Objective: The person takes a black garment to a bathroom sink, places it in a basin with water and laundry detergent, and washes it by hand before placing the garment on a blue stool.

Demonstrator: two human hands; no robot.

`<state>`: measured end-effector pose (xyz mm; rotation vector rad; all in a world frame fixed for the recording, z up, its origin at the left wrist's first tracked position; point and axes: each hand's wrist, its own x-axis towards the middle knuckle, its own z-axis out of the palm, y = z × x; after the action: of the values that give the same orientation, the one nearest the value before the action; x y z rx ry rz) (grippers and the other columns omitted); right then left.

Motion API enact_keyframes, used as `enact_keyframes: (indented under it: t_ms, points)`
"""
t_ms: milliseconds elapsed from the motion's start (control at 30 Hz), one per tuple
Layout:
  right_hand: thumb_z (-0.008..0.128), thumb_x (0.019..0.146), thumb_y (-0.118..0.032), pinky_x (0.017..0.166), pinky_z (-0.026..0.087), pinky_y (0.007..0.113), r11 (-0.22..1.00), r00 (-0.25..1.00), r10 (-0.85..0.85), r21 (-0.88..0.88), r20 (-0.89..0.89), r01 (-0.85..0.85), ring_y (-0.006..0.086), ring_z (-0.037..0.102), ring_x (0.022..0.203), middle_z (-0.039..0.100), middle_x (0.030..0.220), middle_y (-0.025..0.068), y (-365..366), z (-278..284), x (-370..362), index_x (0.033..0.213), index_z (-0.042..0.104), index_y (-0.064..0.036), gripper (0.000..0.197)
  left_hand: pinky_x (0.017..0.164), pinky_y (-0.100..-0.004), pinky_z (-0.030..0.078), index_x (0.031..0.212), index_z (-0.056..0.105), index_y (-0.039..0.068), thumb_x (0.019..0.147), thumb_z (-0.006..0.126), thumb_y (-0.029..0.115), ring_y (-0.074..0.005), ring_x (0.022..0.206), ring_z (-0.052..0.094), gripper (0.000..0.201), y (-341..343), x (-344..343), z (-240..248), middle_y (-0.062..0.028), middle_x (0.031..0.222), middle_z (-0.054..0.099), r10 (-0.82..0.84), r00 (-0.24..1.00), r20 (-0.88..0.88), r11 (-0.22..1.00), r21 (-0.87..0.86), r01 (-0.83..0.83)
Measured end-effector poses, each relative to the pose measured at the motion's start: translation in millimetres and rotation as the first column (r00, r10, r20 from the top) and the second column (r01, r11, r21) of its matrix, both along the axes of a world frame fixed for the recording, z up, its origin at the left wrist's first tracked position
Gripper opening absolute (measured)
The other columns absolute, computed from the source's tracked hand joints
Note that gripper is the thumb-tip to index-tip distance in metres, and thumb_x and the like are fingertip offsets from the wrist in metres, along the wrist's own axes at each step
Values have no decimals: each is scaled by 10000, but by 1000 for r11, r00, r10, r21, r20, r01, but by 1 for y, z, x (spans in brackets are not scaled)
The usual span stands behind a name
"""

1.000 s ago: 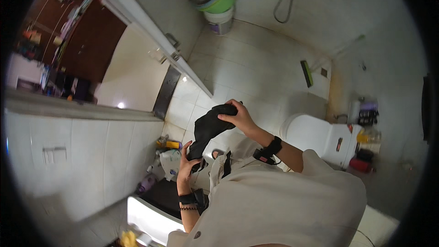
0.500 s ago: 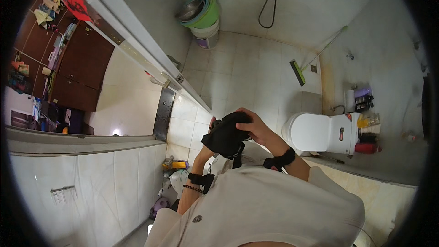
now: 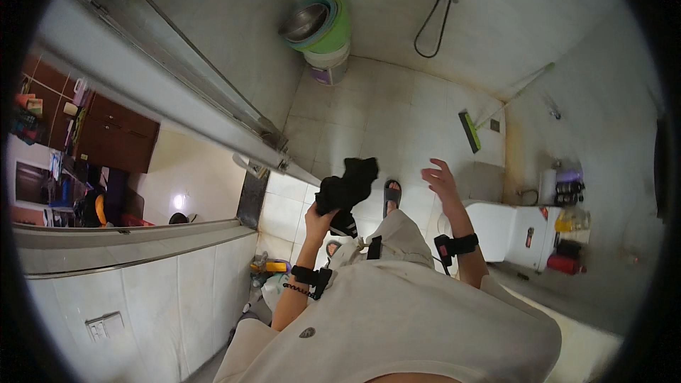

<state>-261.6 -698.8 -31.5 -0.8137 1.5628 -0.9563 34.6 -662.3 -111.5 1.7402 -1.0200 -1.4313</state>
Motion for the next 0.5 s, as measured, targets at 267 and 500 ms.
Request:
enact_keyframes:
  t_ms: [267, 500]
  points:
    - [592, 774, -207, 660, 447, 236, 982, 981, 153, -93, -119, -164, 125, 565, 743, 599, 801, 85, -102, -89, -138, 989, 505, -27, 293, 623, -352, 456, 844, 578, -63, 591, 688, 269, -284, 711, 598, 431, -56, -15, -26, -190, 759, 606, 321, 887, 332, 941, -6, -338]
    - [580, 785, -196, 655, 426, 229, 934, 923, 316, -98, -218, -343, 93, 527, 721, 586, 770, 49, -234, -68, -162, 998, 503, -42, 274, 591, -322, 457, 946, 526, -63, 599, 672, 246, -220, 679, 566, 487, -125, -36, -21, -133, 829, 574, 633, 774, -35, 755, 251, -606]
